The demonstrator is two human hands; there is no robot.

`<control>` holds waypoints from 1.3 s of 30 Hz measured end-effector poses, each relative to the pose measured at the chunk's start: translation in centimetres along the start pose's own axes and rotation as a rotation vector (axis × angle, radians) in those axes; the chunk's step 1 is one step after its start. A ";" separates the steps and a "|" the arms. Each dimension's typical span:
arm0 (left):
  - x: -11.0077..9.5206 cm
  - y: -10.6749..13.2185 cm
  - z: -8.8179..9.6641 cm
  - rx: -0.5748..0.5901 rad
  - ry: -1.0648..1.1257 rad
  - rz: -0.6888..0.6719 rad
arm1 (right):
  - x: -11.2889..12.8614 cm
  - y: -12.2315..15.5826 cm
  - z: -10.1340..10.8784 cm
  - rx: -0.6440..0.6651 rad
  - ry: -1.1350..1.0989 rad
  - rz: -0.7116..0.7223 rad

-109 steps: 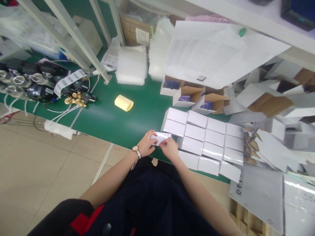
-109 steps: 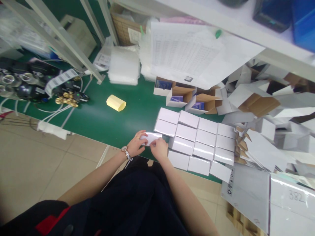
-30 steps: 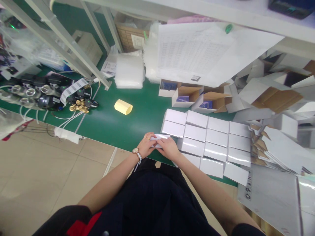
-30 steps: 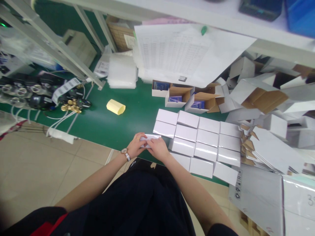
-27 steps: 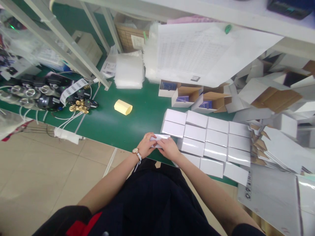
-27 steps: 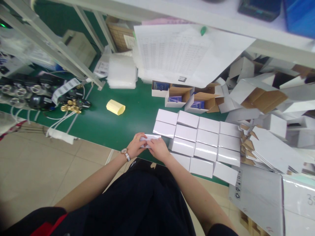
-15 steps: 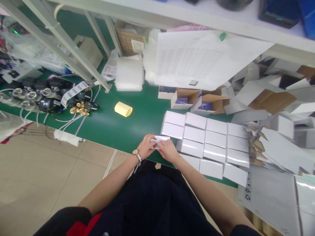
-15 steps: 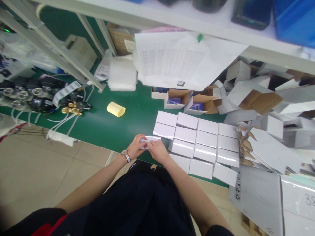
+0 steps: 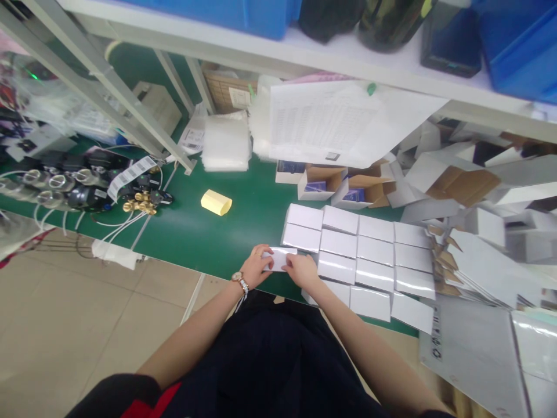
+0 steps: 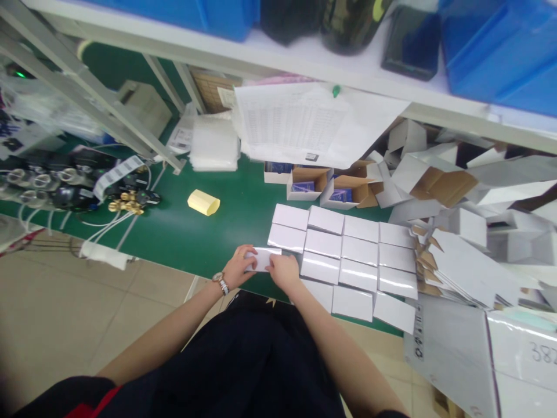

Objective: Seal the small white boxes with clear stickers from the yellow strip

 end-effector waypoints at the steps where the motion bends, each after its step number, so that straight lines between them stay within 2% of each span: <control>1: 0.0 0.0 0.0 0.003 -0.001 0.001 | -0.1 0.0 0.1 0.009 0.001 -0.032; 7: 0.0 0.0 0.0 -0.017 0.010 0.001 | 0.7 -0.4 -0.3 0.036 -0.028 -0.113; 14: 0.0 0.0 0.0 -0.009 0.007 -0.003 | 0.0 -0.3 -0.5 0.062 -0.077 -0.237; 22: 0.1 0.0 -0.2 -0.020 0.017 -0.004 | 0.2 -0.4 -0.5 0.084 -0.097 -0.271; 39: 0.1 0.0 -0.2 -0.003 0.010 0.013 | 0.9 -0.2 -0.3 0.105 -0.079 -0.229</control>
Point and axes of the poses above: each hand's wrist, its own y-axis away from the middle knuckle, its own z-axis out of the back of the hand, x = y × z, the point moved 3 cm from there along -y, towards the middle knuckle, and after that the axes turned 5 degrees about z, right-handed, at the moved point
